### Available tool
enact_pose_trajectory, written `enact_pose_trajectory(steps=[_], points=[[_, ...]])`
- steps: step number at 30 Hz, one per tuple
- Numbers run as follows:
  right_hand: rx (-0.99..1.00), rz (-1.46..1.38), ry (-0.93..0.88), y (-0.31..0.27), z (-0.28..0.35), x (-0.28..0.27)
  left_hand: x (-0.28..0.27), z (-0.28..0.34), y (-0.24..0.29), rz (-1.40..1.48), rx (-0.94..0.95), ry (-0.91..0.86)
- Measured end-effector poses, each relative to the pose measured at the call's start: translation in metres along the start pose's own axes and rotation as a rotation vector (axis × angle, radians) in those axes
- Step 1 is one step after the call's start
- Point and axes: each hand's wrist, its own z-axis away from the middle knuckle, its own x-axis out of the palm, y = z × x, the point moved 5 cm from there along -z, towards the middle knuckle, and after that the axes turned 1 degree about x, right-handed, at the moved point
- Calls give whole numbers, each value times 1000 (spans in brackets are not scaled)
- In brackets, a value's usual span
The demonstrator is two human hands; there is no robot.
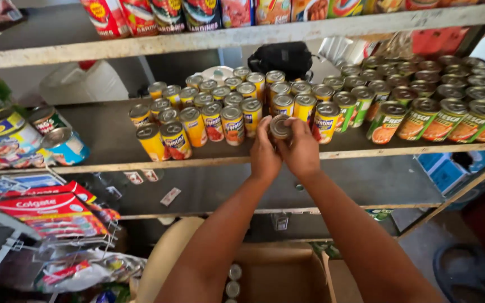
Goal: Packing various canned goods from a shelf into a cardboard box.
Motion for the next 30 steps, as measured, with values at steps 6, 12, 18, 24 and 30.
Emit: enact_pose_trajectory(steps=[6, 12, 18, 24, 30], points=[[-176, -74, 141, -33, 15, -33, -17, 5, 33, 9, 24, 17], [-296, -8, 156, -49, 36, -60, -29, 18, 76, 60, 19, 25], [-204, -178, 46, -50, 65, -76, -31, 51, 99, 67, -46, 27], [-142, -207, -35, -44, 101, -85, -34, 90, 108, 12, -51, -31], [-100, -201, -132, -16, 156, -79, -40, 145, 106, 26, -128, -162]])
